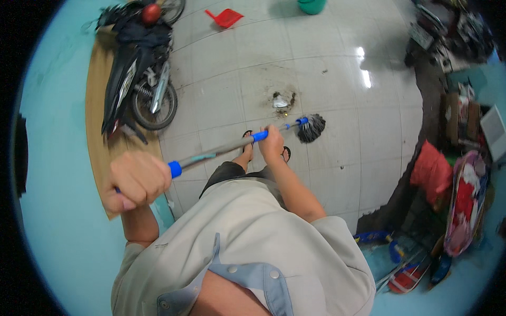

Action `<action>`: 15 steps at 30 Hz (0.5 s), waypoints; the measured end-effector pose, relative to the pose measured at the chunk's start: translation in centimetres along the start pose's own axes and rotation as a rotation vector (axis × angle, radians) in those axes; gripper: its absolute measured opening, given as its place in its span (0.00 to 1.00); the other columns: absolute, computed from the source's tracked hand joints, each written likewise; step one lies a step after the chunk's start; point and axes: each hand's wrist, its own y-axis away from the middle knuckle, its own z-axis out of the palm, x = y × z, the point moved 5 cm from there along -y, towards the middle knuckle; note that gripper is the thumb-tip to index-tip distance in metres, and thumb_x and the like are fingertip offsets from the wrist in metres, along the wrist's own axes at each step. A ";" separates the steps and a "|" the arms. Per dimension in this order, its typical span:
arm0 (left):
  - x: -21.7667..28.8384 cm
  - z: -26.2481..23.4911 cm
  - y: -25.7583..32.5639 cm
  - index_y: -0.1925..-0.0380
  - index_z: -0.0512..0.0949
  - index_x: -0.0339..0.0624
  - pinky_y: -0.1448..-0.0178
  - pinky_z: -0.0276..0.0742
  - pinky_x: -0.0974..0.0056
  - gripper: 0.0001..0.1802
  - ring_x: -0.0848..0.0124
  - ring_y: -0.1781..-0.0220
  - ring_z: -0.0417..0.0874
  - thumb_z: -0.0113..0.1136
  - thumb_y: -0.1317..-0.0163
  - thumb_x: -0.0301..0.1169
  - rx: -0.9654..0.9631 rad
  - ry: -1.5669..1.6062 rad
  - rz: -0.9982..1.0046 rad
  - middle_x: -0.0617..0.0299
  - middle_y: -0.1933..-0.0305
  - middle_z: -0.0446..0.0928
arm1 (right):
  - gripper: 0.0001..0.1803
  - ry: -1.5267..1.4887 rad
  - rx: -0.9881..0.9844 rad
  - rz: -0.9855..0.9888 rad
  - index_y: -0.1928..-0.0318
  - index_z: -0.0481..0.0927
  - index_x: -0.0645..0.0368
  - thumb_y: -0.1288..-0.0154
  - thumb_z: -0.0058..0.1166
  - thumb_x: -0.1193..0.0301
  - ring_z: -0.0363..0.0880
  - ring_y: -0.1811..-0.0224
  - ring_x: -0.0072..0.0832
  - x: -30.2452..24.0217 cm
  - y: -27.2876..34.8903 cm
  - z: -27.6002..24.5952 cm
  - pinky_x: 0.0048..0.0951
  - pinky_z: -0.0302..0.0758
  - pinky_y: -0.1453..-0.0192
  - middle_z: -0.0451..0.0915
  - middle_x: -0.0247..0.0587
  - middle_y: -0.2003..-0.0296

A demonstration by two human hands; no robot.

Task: The person mops a tiled floor using a blue-handled mop and a green bucket. They repeatedly dip the mop into the bucket, wring it, and mop different areas of the room. At one point, they use a red dustpan to scoop debris into the bucket before resuming mopping.

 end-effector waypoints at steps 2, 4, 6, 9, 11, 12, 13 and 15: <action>0.8 0.0 0.7 0.92 0.62 0.40 0.77 0.63 0.59 0.16 0.62 0.88 0.64 0.52 0.53 0.34 0.138 -0.066 0.026 0.60 0.88 0.63 | 0.13 -0.001 -0.071 -0.110 0.67 0.79 0.59 0.35 0.69 0.65 0.84 0.64 0.57 -1.9 -3.3 1.6 0.53 0.77 0.61 0.84 0.54 0.68; 1.4 -0.2 2.7 0.92 0.62 0.40 0.78 0.64 0.58 0.17 0.63 0.88 0.65 0.53 0.53 0.34 0.324 -0.129 0.055 0.59 0.89 0.64 | 0.13 0.027 -0.133 -0.209 0.67 0.79 0.59 0.36 0.70 0.65 0.84 0.65 0.57 -3.8 -5.0 2.6 0.53 0.78 0.61 0.84 0.54 0.68; 3.7 -0.4 5.0 0.92 0.63 0.41 0.79 0.65 0.58 0.17 0.63 0.88 0.67 0.53 0.52 0.35 0.404 -0.166 0.138 0.60 0.89 0.65 | 0.14 0.083 -0.183 -0.298 0.67 0.79 0.59 0.36 0.70 0.64 0.84 0.65 0.56 -6.5 -6.6 3.0 0.53 0.79 0.61 0.84 0.53 0.68; 8.5 0.2 9.5 0.93 0.64 0.44 0.79 0.68 0.60 0.17 0.64 0.88 0.70 0.54 0.51 0.34 0.374 -0.197 0.175 0.62 0.89 0.68 | 0.15 0.163 -0.256 -0.418 0.68 0.78 0.58 0.34 0.68 0.62 0.84 0.67 0.56 -12.2 -5.7 1.7 0.52 0.79 0.64 0.82 0.52 0.69; 11.5 1.8 11.6 0.92 0.63 0.45 0.79 0.66 0.61 0.16 0.66 0.87 0.68 0.55 0.51 0.33 0.249 -0.223 0.171 0.64 0.87 0.66 | 0.15 0.112 -0.276 -0.502 0.69 0.78 0.58 0.33 0.67 0.63 0.84 0.68 0.55 -15.7 -5.0 1.8 0.51 0.78 0.66 0.82 0.51 0.69; 13.0 2.8 12.3 0.91 0.62 0.46 0.79 0.65 0.61 0.16 0.67 0.87 0.68 0.56 0.52 0.32 0.199 -0.253 0.158 0.65 0.87 0.65 | 0.15 0.070 -0.301 -0.534 0.70 0.78 0.58 0.32 0.67 0.63 0.84 0.69 0.55 -18.8 -4.4 2.0 0.50 0.78 0.66 0.82 0.51 0.69; 14.2 3.4 13.2 0.91 0.62 0.47 0.79 0.64 0.61 0.16 0.68 0.86 0.67 0.56 0.52 0.32 0.133 -0.271 0.167 0.66 0.86 0.64 | 0.15 0.057 -0.312 -0.548 0.70 0.77 0.59 0.32 0.67 0.63 0.83 0.69 0.54 -21.2 -3.8 1.6 0.50 0.78 0.66 0.81 0.50 0.70; 16.8 3.7 14.5 0.90 0.61 0.49 0.79 0.62 0.62 0.16 0.70 0.86 0.65 0.57 0.52 0.30 0.007 -0.313 0.175 0.68 0.85 0.61 | 0.19 -0.006 -0.273 -0.605 0.72 0.74 0.60 0.32 0.68 0.63 0.82 0.71 0.53 -25.6 -3.6 2.4 0.48 0.77 0.68 0.80 0.48 0.71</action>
